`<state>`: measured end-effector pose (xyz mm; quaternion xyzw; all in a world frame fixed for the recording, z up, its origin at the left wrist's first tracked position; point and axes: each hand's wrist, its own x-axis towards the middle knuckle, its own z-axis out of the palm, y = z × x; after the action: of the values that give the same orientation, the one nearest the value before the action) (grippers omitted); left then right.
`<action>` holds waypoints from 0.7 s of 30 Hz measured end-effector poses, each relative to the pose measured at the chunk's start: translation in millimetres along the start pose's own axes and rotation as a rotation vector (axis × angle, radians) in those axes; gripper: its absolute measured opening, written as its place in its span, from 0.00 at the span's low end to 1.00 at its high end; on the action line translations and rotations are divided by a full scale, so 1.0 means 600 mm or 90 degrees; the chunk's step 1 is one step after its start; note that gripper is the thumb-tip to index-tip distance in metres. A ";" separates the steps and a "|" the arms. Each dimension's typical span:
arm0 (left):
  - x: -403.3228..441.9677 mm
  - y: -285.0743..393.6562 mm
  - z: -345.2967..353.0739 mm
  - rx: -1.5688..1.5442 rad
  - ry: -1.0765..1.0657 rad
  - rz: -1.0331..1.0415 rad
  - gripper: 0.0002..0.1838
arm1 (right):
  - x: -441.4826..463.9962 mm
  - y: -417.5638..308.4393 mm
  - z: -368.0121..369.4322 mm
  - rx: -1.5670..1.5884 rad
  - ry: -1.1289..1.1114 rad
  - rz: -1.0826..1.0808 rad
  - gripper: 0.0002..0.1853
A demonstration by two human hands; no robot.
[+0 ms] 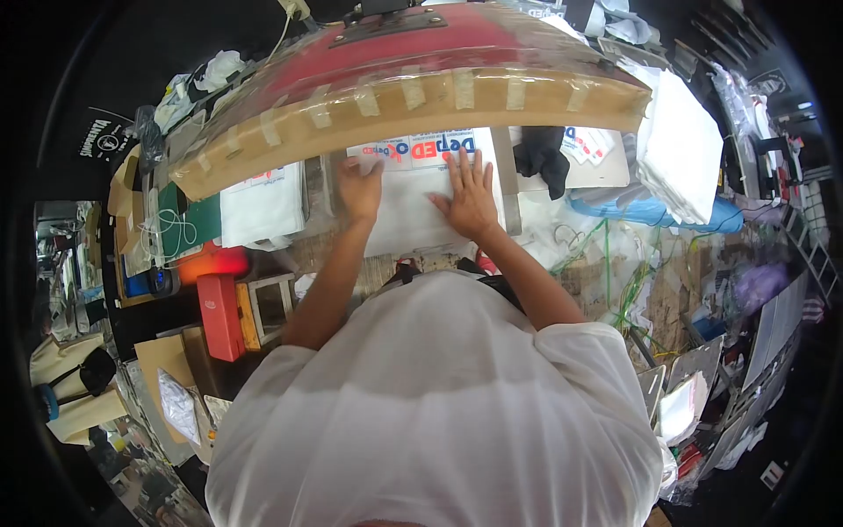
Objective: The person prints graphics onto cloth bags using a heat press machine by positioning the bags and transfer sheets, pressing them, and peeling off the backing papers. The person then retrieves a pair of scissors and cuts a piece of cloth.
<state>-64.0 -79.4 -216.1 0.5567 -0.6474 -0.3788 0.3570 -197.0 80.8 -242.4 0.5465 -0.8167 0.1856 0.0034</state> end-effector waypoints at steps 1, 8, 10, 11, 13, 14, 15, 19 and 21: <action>-0.021 0.009 -0.014 0.001 0.000 0.000 0.18 | 0.003 0.004 -0.001 0.001 0.000 0.000 0.47; -0.097 -0.023 -0.017 0.296 -0.249 0.509 0.32 | 0.006 0.004 -0.003 0.000 -0.007 -0.031 0.46; -0.094 -0.044 -0.008 0.354 -0.258 0.469 0.37 | 0.003 0.003 0.001 -0.018 0.012 -0.030 0.47; -0.091 -0.048 -0.006 0.355 -0.260 0.472 0.38 | 0.001 0.003 0.002 -0.016 0.006 -0.031 0.47; -0.085 -0.054 -0.005 0.358 -0.263 0.476 0.39 | 0.003 0.001 0.004 -0.009 0.026 -0.025 0.47; -0.086 -0.055 -0.004 0.371 -0.266 0.472 0.39 | 0.000 0.003 0.003 -0.008 0.036 -0.017 0.48; -0.090 -0.055 -0.002 0.382 -0.271 0.468 0.40 | -0.004 0.004 0.003 -0.009 0.033 -0.010 0.48; -0.093 -0.053 0.002 0.396 -0.262 0.483 0.40 | -0.005 0.008 0.002 -0.014 0.040 0.023 0.50; -0.092 -0.053 0.009 0.379 -0.270 0.478 0.40 | -0.003 0.009 0.004 -0.018 0.047 0.026 0.51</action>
<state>-47.2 -27.1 -249.1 0.2750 -0.9400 -0.1287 0.1555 -200.5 83.2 -246.8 0.5222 -0.8295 0.1945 0.0376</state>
